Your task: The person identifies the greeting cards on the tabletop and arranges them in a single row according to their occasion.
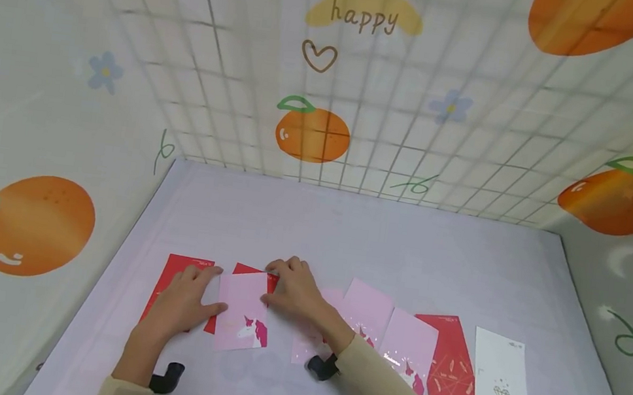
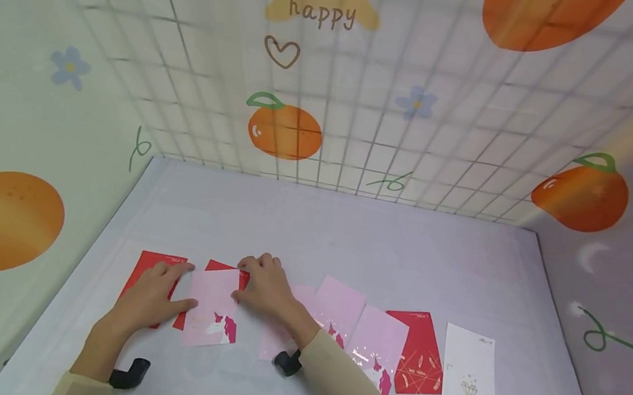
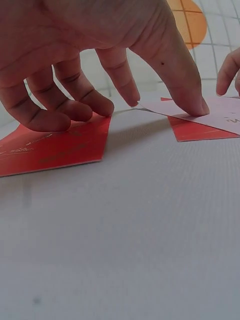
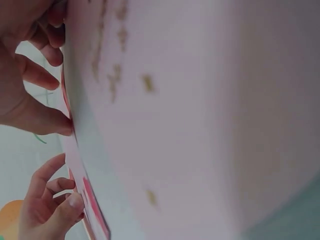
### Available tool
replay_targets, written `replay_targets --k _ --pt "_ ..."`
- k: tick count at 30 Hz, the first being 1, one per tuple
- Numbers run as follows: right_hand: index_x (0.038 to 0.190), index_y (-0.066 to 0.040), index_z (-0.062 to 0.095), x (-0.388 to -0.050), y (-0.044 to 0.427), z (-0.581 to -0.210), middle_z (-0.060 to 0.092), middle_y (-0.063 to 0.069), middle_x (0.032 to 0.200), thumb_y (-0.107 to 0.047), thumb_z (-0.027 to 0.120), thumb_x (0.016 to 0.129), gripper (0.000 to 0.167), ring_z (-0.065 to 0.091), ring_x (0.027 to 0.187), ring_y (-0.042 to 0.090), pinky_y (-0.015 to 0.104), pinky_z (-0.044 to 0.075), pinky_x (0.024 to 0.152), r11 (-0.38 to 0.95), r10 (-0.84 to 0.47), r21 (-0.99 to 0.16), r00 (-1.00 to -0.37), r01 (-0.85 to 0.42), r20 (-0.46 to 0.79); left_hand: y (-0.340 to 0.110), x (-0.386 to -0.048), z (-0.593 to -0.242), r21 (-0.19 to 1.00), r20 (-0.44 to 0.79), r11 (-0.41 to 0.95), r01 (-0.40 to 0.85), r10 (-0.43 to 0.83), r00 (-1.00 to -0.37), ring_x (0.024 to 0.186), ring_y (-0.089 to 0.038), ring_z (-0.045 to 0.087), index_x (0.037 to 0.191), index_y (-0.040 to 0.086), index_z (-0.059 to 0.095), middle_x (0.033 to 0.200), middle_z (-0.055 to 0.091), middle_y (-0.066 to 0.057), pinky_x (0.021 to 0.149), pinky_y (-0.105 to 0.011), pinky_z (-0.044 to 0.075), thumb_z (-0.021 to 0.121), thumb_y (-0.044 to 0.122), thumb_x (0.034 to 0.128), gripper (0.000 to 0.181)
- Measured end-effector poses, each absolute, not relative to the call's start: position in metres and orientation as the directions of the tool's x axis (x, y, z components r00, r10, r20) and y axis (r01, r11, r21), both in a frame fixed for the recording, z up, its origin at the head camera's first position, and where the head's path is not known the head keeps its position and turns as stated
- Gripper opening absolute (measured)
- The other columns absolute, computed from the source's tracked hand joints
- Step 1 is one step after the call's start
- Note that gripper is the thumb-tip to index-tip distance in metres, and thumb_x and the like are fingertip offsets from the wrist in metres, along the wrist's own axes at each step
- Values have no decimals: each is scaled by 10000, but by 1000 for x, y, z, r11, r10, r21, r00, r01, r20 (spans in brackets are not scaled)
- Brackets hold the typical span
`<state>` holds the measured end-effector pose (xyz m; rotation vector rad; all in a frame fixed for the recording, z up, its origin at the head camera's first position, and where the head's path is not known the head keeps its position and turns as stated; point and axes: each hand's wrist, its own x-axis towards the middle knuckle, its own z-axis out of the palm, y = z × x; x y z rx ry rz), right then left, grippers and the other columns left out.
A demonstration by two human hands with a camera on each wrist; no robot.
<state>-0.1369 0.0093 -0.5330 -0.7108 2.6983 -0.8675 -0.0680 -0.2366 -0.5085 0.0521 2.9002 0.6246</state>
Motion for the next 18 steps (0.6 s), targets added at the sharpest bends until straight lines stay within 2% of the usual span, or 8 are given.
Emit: replay_targets --k 13,18 --pt "1273 -226 599 -139 9 -535 526 -15 1127 -355 834 808 537 454 1061 144 251 479 816 716 -509 -591 -857 -371 -79 -234 -73 -502 466 -197 884 -50 49 -979 1182 -412 479 1394 170 501 1307 486 -199 721 -496 593 912 321 703 818" --pt "1278 -223 593 -137 9 -533 528 -16 1147 -351 836 807 545 458 1070 143 235 481 816 717 -502 -597 -861 -360 -83 -233 -73 -502 479 -209 876 -58 50 -977 1155 -382 509 1364 175 479 1272 503 -178 710 -473 598 918 296 699 806"
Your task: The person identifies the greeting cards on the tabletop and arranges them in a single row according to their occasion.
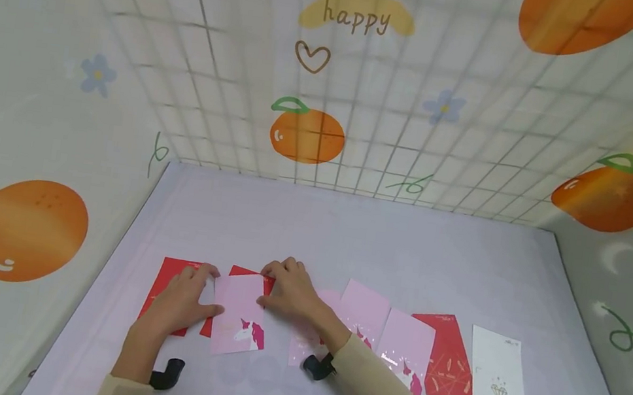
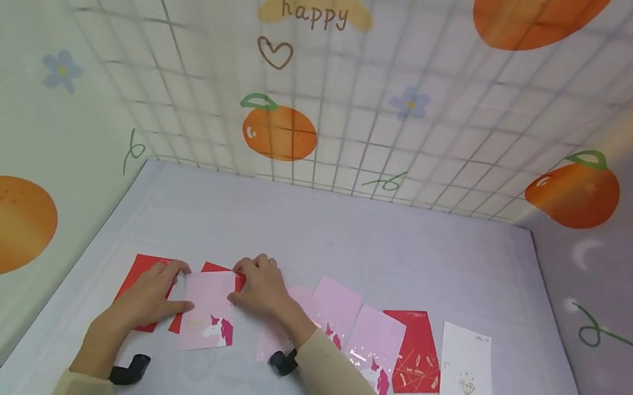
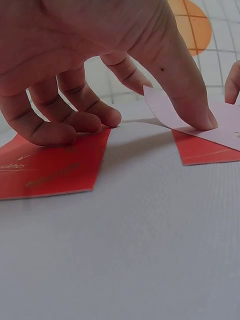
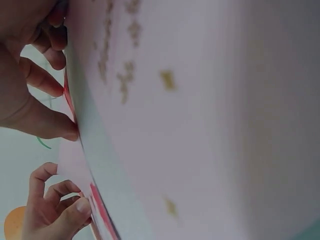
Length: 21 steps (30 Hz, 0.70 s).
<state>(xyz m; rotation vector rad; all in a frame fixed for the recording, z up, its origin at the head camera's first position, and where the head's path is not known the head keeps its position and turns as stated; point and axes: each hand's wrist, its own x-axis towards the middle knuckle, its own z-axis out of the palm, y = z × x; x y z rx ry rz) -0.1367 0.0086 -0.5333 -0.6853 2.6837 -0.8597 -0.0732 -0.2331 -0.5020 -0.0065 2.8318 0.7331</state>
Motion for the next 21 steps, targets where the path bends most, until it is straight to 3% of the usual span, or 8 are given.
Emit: replay_targets --k 15,21 --pt "1199 -217 531 -139 7 -534 519 -18 1082 -306 842 809 507 439 1031 157 311 431 851 680 -512 -640 -856 -357 -67 -230 -75 -501 537 -236 843 -44 100 -967 963 -225 598 1326 136 489 1115 575 -67 668 -344 593 915 246 715 753" --pt "1192 -214 510 -138 6 -535 514 -18 1072 -289 844 812 511 434 1032 163 329 420 861 675 -501 -650 -863 -348 -58 -227 -75 -503 535 -227 844 -24 116 -967 774 -149 596 1306 103 534 965 612 -25 629 -295 565 908 240 724 705"
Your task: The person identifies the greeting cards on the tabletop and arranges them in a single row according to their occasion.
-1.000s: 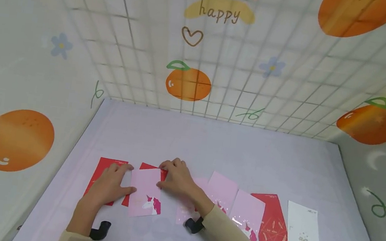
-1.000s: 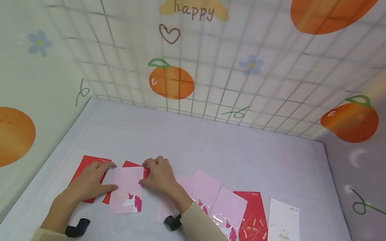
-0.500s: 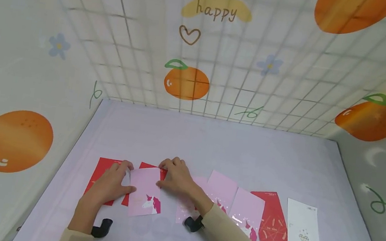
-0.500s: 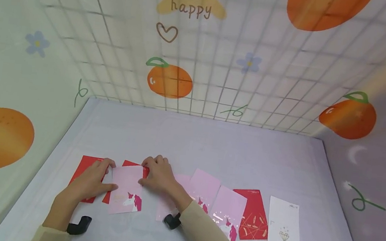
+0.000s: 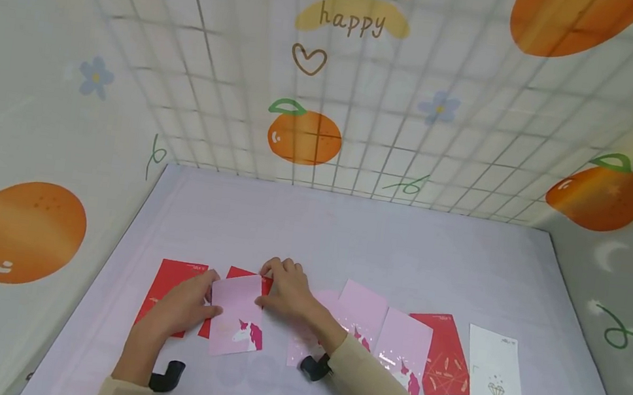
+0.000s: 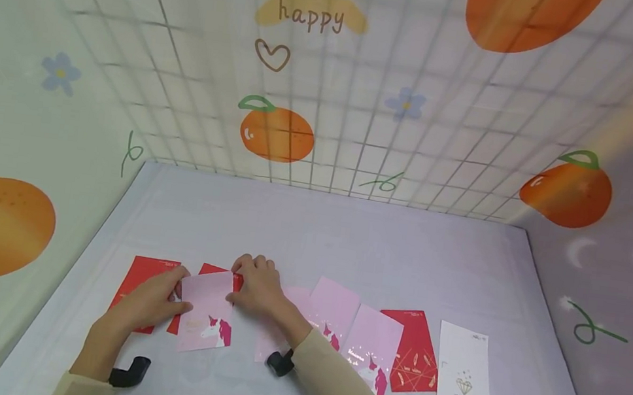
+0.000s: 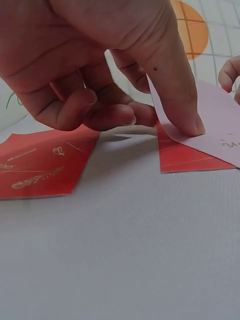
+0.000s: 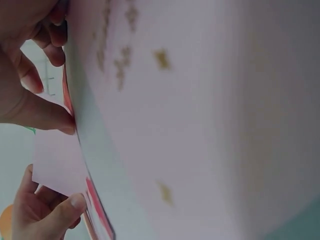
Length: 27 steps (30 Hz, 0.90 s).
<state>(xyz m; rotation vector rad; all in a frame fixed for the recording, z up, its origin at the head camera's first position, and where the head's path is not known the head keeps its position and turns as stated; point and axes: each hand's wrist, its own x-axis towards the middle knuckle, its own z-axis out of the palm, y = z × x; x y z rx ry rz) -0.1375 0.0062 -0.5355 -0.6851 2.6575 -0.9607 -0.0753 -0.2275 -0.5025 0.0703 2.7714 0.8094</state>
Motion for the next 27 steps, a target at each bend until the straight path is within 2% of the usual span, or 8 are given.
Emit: replay_targets --k 8,15,21,27 --pt "1214 -213 503 -134 6 -533 511 -20 1099 -294 839 819 525 436 1051 158 330 428 876 684 -483 -650 -874 -332 -61 -229 -72 -506 584 -224 811 -34 121 -967 712 -135 584 1288 98 530 877 592 1 623 -285 557 883 204 761 643" --pt "1216 -205 506 -133 6 -532 514 -16 1112 -310 841 815 533 439 1047 151 310 438 865 699 -464 -642 -883 -314 -72 -229 -71 -507 642 -229 764 -65 111 -967 726 -146 605 1288 96 528 927 607 -19 601 -265 558 866 180 778 617" --pt "1215 -183 513 -132 6 -533 514 -10 1106 -316 842 811 538 437 1045 160 314 435 862 699 -465 -640 -883 -320 -66 -231 -67 -509 698 -217 710 -87 94 -972 904 -211 648 1321 95 520 1130 611 -84 624 -295 585 858 182 786 639" --pt "1224 -177 526 -133 6 -533 513 -9 1101 -325 836 818 532 435 1048 167 317 437 861 707 -462 -635 -883 -311 -81 -233 -66 -512 727 -224 678 -109 84 -971 1007 -280 638 1360 100 495 1183 601 -104 675 -338 598 847 213 802 669"
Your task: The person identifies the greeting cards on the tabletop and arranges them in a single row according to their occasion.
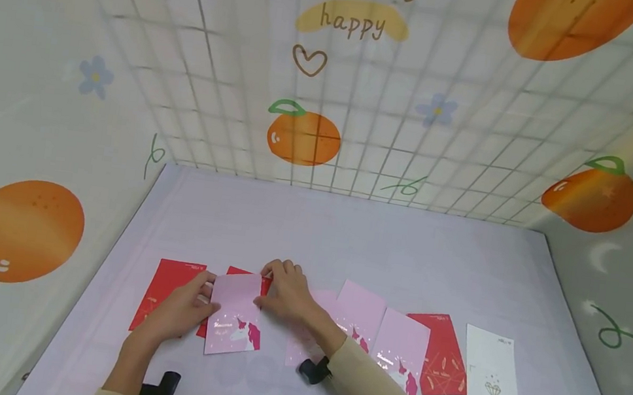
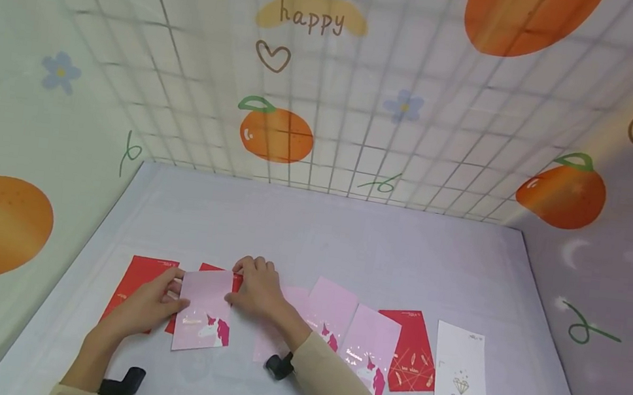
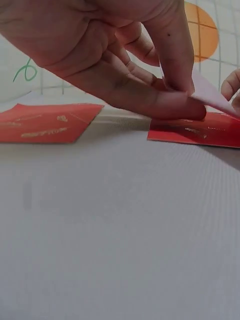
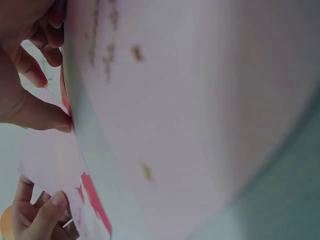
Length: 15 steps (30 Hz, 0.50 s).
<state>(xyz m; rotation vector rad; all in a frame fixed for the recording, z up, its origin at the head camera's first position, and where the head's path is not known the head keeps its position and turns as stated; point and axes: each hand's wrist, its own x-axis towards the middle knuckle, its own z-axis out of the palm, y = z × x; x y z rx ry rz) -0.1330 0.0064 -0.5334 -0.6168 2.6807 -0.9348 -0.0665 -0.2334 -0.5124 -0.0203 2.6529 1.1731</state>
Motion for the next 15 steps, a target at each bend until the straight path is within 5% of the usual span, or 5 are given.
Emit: replay_targets --k 15 --pt "1244 -156 563 -130 25 -516 614 5 1143 -235 791 865 449 554 1084 214 342 494 893 505 -483 -836 -873 -214 -69 -233 -67 -502 839 -259 517 -167 110 -960 1026 -269 633 1380 109 447 1221 573 -134 711 -339 596 796 226 864 633"
